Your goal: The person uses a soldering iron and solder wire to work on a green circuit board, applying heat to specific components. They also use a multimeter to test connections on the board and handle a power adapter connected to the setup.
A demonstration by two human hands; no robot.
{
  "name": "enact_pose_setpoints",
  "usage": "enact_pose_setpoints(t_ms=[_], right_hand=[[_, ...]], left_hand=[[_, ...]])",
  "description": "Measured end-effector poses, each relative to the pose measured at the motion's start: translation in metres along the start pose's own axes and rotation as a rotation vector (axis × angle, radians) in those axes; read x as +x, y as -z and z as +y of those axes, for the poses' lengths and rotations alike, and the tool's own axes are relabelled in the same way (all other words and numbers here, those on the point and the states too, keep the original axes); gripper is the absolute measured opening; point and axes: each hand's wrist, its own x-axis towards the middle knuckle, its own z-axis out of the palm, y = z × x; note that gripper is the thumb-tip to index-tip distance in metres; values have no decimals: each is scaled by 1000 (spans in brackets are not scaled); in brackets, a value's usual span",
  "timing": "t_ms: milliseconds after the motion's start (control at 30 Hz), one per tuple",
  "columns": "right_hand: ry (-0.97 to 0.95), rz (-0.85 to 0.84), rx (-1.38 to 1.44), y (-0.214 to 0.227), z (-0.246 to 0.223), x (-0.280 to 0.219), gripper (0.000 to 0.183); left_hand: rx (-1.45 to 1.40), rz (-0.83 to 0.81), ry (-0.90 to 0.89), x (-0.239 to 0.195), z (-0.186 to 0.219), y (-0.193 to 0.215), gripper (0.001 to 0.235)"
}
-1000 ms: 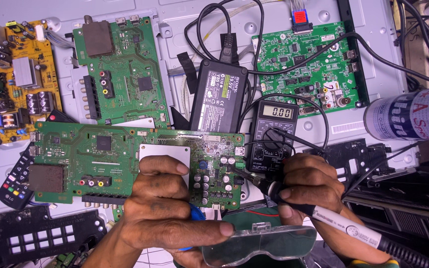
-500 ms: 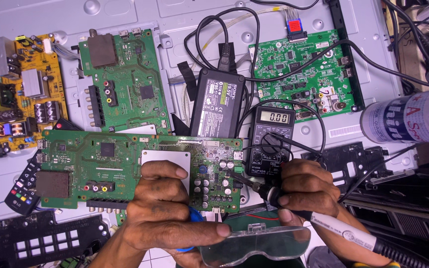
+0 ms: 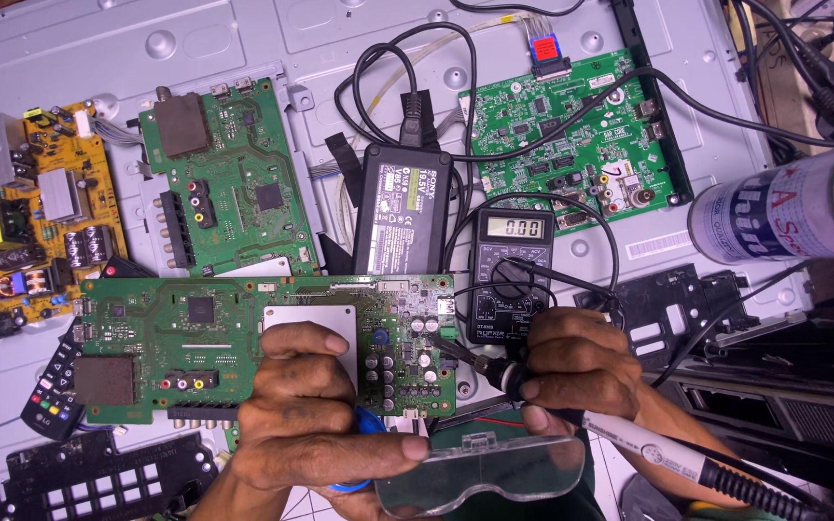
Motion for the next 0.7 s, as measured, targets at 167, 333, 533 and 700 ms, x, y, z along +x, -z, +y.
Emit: enact_pose_setpoints(t_ms=[167, 333, 533, 700], right_hand=[[2, -4, -13, 1, 0, -2, 10], [-9, -10, -53, 2, 1, -4, 11], [20, -7, 0, 2, 1, 0, 9], [-10, -52, -22, 3, -2, 7, 10]], left_hand=[[-27, 37, 26, 1, 3, -5, 38], [-39, 59, 130, 4, 9, -7, 29], [-44, -27, 81, -1, 5, 0, 35], [-26, -34, 73, 0, 4, 0, 35]])
